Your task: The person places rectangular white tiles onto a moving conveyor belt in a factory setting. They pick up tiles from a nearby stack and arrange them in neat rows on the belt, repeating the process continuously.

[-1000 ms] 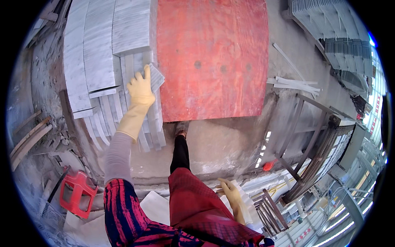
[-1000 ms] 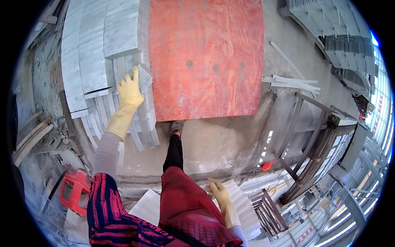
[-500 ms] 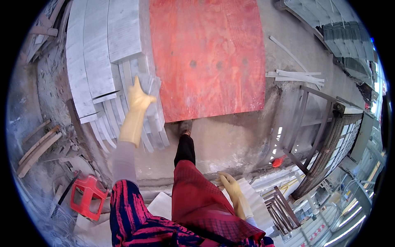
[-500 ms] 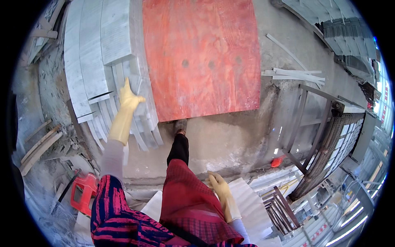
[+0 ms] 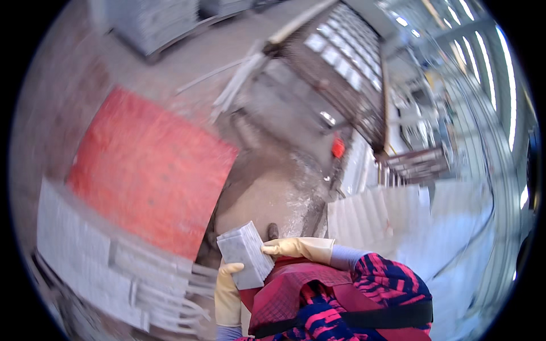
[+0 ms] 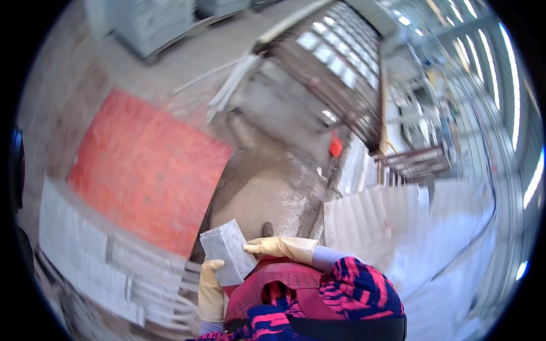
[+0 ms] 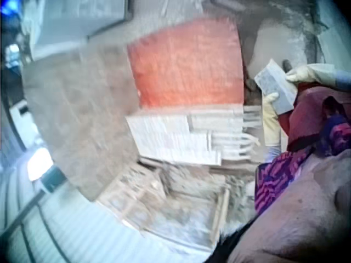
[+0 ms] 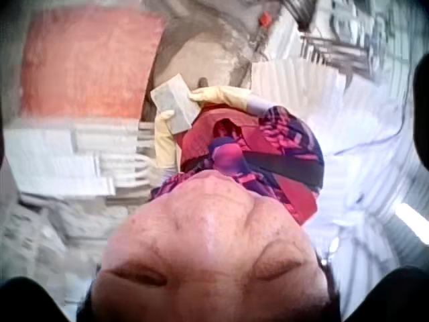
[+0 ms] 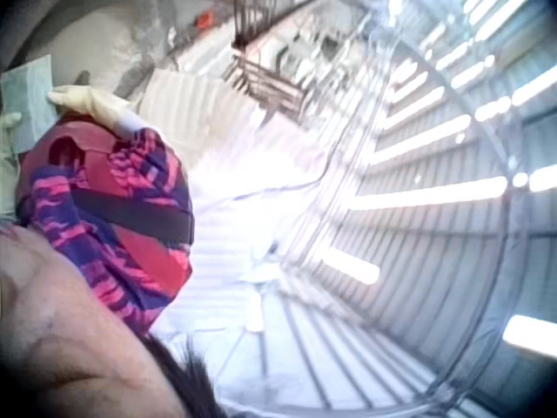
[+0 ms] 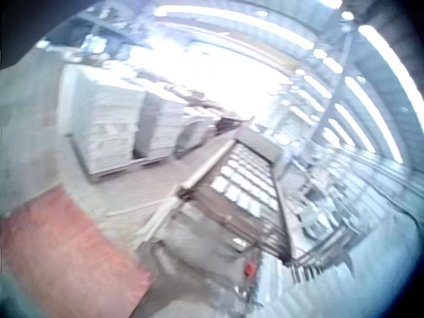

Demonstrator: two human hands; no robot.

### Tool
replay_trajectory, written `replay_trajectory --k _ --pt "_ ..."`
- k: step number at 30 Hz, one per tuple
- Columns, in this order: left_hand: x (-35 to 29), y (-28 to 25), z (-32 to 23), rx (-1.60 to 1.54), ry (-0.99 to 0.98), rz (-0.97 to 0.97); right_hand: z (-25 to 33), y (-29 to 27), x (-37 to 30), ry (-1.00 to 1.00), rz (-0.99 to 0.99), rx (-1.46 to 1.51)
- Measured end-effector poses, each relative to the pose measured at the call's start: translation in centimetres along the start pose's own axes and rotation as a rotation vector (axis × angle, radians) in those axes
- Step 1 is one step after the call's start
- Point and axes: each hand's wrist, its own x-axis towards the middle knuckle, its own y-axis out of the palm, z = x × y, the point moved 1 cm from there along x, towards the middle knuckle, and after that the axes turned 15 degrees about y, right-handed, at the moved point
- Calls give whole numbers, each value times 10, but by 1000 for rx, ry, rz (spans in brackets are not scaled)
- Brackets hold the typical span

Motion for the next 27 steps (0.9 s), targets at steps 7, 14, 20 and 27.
replay_trajectory --k 7,14,20,27 --pt "31 168 67 287 -14 102 -64 -76 -129 -443 -145 12" --pt "79 238 157 481 39 269 -56 -142 -240 -612 -274 145" --pt "124 263 233 422 112 188 -125 -235 -312 -660 -405 163" --pt "190 315 269 496 29 222 -131 -325 -284 -710 -466 325"
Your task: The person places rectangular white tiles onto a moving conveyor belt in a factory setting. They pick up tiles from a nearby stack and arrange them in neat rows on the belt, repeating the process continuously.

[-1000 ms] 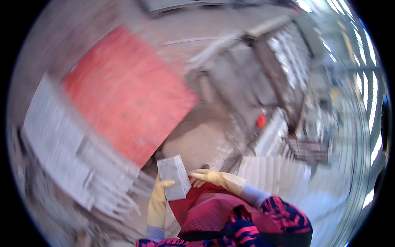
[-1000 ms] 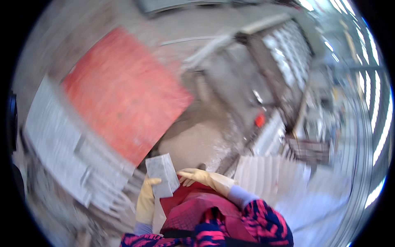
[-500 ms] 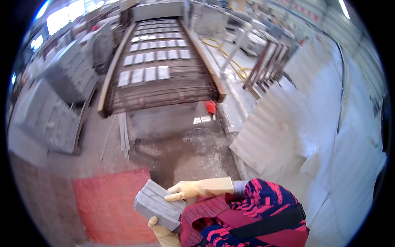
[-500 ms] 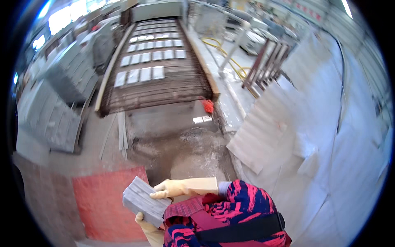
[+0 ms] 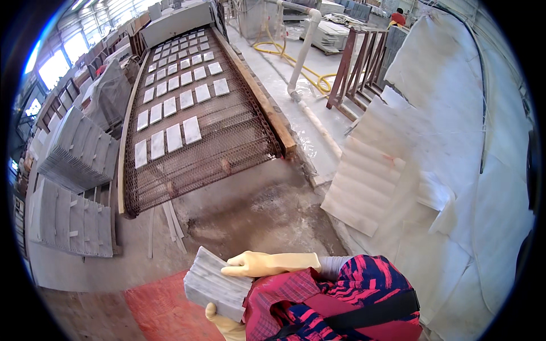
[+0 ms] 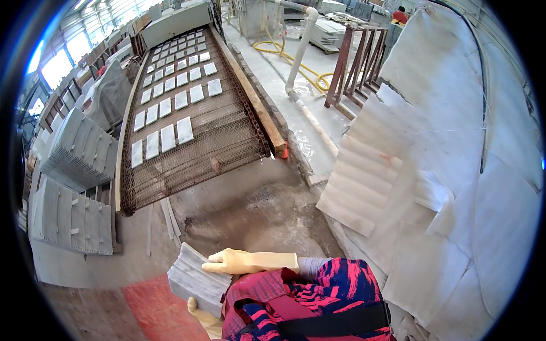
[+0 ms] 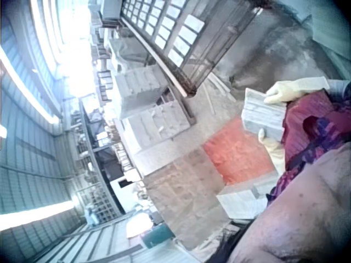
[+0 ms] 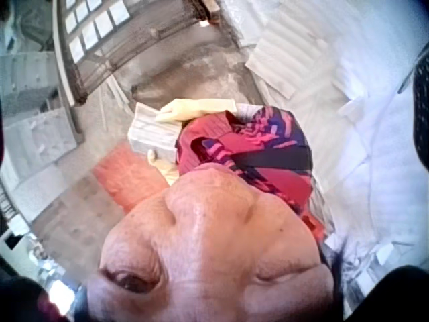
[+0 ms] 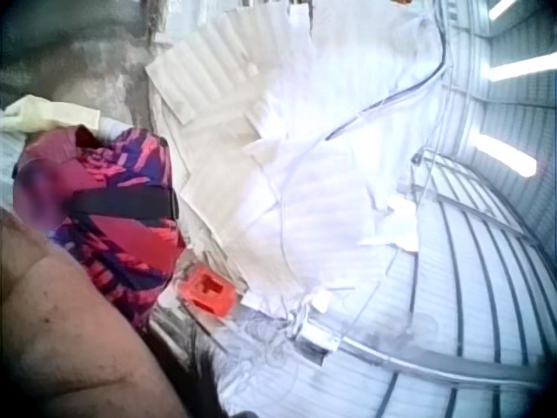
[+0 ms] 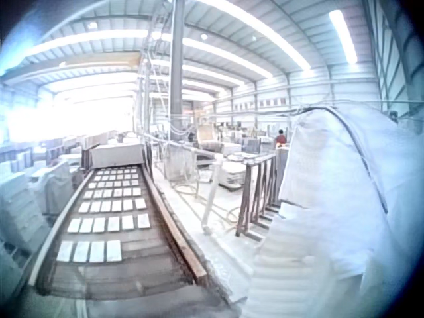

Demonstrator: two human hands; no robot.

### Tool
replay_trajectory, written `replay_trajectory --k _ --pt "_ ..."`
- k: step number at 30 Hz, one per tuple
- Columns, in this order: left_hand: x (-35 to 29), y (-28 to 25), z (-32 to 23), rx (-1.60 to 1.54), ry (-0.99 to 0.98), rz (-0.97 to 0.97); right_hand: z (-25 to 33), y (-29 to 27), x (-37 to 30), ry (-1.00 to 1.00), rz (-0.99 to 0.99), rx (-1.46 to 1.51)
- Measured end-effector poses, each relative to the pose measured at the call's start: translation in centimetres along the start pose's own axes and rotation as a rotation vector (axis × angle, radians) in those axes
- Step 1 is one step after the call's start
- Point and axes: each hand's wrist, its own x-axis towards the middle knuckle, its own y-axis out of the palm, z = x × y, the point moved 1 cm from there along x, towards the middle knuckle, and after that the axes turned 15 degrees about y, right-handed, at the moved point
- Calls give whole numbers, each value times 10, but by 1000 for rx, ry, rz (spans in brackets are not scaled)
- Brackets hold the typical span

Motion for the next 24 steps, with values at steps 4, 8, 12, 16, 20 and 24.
replay_trajectory --k 4,8,12,16,20,24 --pt "68 21 -1 36 -25 -8 24 -41 32 6 -106 -10" --pt "153 34 -8 97 -84 45 55 -76 68 -20 -264 93" --pt "225 46 -12 102 -84 117 96 -114 86 18 -328 148" --pt "275 70 -17 68 -147 94 119 -156 117 65 -395 172" --pt "317 83 -12 118 -130 -32 119 -213 158 53 -584 239" --pt "350 76 2 141 -54 -146 115 -298 221 35 -812 143"
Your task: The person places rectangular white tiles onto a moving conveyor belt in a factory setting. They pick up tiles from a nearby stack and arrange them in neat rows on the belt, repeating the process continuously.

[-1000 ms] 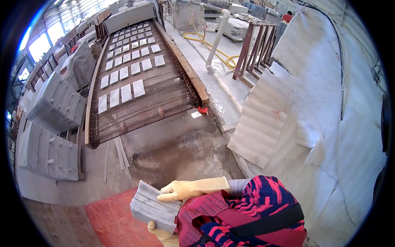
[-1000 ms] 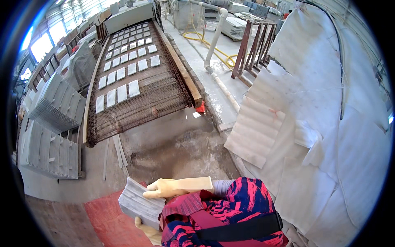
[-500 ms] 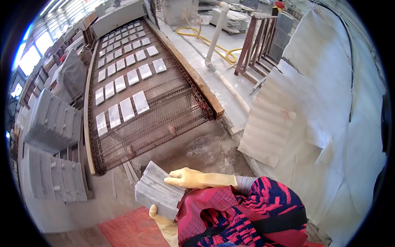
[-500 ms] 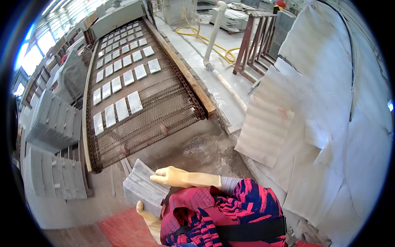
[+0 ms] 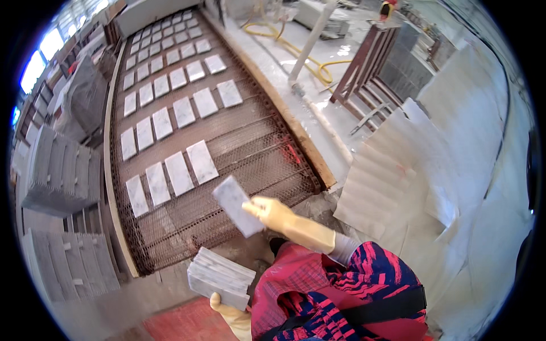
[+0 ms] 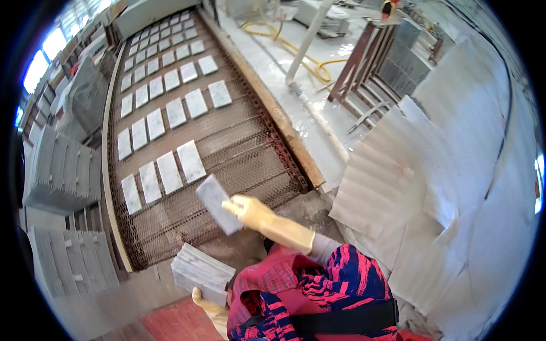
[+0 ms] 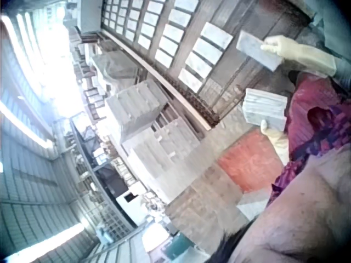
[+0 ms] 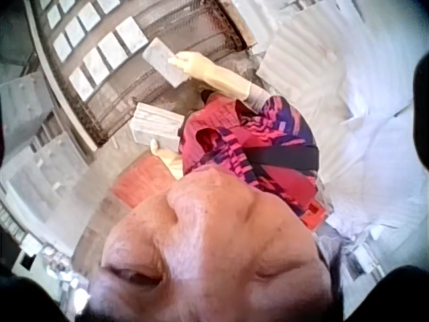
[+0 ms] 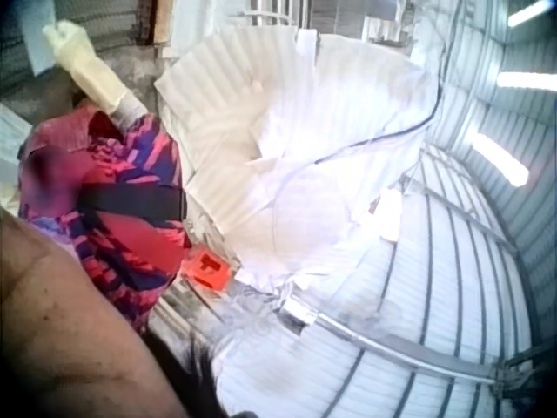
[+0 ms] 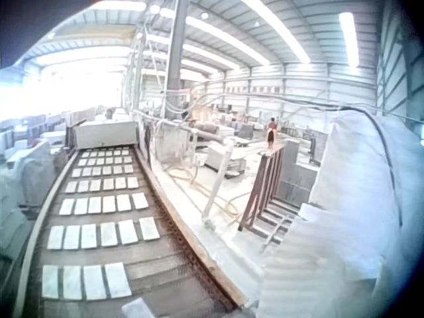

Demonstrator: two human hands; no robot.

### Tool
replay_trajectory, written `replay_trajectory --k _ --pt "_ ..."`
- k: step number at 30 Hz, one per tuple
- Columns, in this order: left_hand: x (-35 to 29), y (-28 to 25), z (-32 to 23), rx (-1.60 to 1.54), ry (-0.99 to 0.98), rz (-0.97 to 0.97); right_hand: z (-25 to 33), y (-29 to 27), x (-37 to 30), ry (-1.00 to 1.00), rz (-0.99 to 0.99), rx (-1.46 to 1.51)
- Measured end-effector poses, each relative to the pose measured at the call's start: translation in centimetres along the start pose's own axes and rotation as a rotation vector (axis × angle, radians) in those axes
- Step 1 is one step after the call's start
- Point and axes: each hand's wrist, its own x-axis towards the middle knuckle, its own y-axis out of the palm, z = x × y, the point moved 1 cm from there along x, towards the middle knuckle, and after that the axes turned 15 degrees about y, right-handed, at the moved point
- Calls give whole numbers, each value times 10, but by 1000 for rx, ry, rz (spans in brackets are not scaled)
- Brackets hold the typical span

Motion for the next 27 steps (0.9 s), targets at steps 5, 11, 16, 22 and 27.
replay_trajectory --k 5,11,16,22,27 --pt "31 22 -3 -39 34 -63 19 -17 150 119 11 27" --pt "57 60 -3 15 13 -67 34 -14 268 197 -4 74" --pt "69 55 24 -54 10 -155 22 -13 306 164 -40 0" --pt "89 24 40 13 49 -76 38 -23 281 302 135 145" --pt "88 6 44 193 115 -62 48 -39 258 300 34 -188"
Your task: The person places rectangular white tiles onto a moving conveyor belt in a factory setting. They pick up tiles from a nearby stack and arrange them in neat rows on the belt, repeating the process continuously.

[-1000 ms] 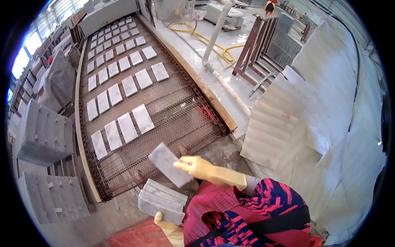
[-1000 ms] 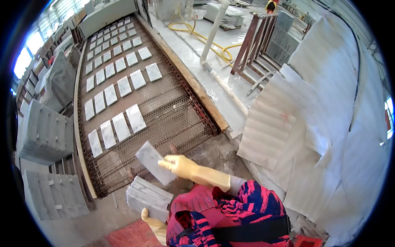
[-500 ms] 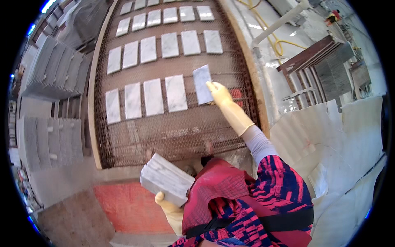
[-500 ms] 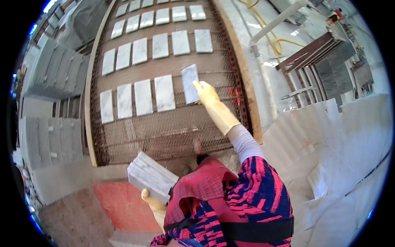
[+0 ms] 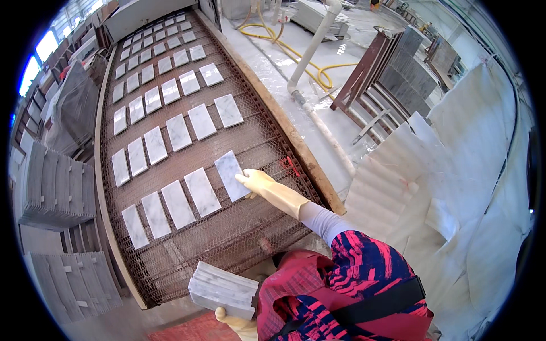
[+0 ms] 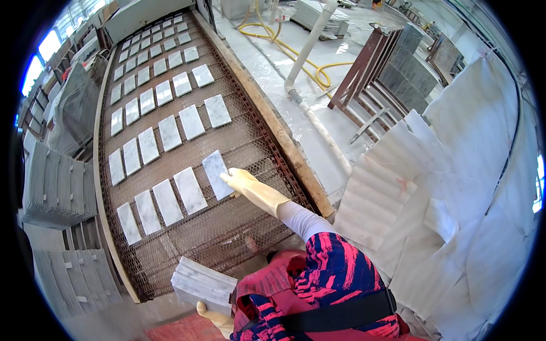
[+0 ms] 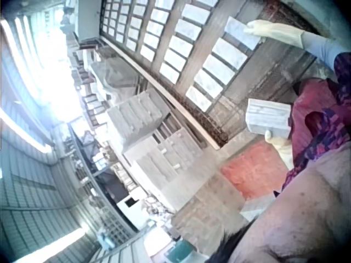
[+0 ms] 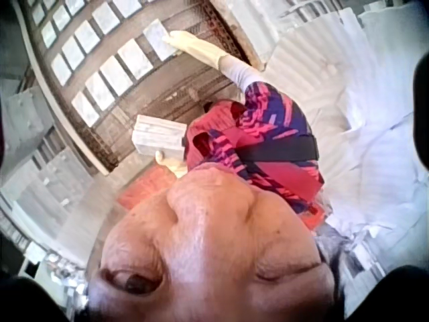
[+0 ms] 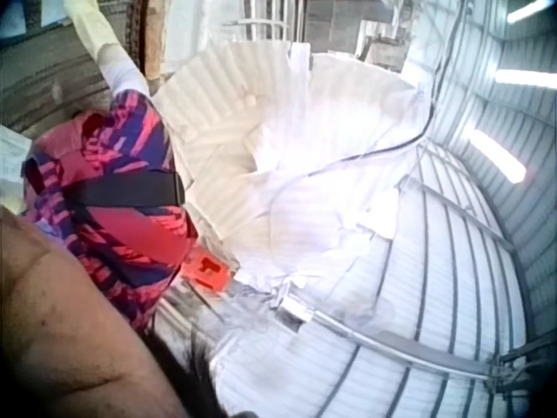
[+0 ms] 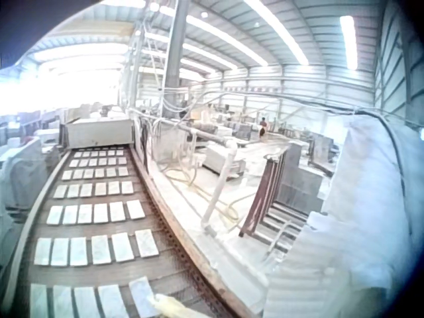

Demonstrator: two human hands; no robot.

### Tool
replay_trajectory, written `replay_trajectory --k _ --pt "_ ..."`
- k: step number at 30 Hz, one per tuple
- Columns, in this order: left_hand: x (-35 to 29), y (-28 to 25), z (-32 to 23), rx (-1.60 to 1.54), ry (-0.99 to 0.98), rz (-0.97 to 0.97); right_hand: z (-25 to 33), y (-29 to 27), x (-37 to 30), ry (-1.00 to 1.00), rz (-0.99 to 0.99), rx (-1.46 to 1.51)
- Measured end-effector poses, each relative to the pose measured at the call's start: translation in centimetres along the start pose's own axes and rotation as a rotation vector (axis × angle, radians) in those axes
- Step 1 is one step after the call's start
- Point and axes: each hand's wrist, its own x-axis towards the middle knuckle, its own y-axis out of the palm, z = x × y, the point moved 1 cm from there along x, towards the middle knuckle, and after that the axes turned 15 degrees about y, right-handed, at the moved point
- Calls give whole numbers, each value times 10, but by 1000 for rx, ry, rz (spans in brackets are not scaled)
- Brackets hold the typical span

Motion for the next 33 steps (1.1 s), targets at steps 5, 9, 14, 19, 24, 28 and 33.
replay_trajectory --k 5,9,14,19,24,28,33 --pt "-6 3 -4 -104 41 96 9 -28 -89 -108 11 -302" --pt "-16 25 -23 -83 29 123 -7 4 -178 -159 804 -241" --pt "-23 47 -31 -172 -55 203 -43 66 -237 -320 806 -235" --pt "-14 26 -29 -211 -50 243 -55 81 -247 -259 741 -103" --pt "-15 44 -35 -224 -144 170 -60 76 -245 -148 640 69" --pt "-23 80 -59 -330 -180 156 -56 69 -244 -123 499 6" --pt "-16 77 -41 -426 -273 85 -68 44 -198 -90 340 82"
